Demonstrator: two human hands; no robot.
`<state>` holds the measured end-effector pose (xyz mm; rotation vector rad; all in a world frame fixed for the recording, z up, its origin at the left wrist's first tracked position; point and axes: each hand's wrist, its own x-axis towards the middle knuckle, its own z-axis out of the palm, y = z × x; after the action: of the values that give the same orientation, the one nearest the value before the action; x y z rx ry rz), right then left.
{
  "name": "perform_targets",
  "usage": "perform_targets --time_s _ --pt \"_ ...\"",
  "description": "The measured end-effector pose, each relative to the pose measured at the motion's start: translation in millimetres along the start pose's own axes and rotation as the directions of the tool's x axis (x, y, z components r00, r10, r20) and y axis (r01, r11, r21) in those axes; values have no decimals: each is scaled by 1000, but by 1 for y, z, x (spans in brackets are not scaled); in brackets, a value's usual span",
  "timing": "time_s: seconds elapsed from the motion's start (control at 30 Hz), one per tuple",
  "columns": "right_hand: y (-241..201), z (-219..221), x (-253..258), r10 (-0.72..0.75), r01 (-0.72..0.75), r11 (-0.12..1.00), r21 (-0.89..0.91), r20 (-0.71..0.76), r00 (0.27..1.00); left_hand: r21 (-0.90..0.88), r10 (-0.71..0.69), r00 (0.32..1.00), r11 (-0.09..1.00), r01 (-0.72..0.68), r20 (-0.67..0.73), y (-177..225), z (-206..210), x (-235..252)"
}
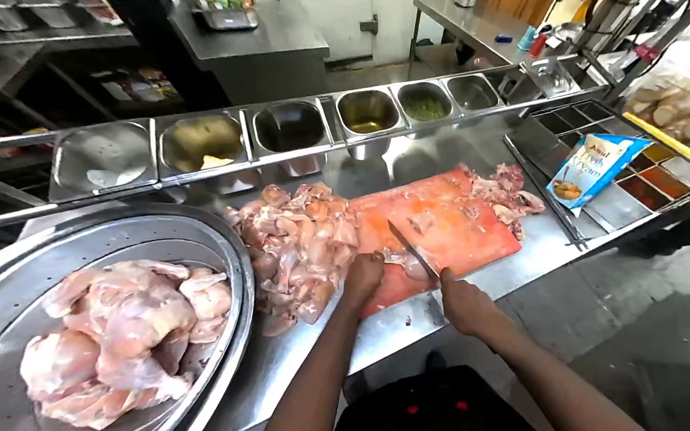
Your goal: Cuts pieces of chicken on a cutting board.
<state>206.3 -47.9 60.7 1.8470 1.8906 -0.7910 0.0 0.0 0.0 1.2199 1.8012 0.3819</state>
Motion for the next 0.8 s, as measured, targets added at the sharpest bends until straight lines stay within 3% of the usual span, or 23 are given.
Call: perform_targets --time_s 0.33,0.6,0.8 --pt "25 -3 -48 48 -37 995 -93 124 991 -142 -58 998 988 57 -3 -14 6 -5" --pt "-32 -22 28 -75 73 996 -43 -71 995 5 -11 998 1000 10 59 -21 -15 -14" --pt "5 -23 39 -112 111 994 -16 -117 987 6 -24 1000 1000 24 13 -42 -19 -32"
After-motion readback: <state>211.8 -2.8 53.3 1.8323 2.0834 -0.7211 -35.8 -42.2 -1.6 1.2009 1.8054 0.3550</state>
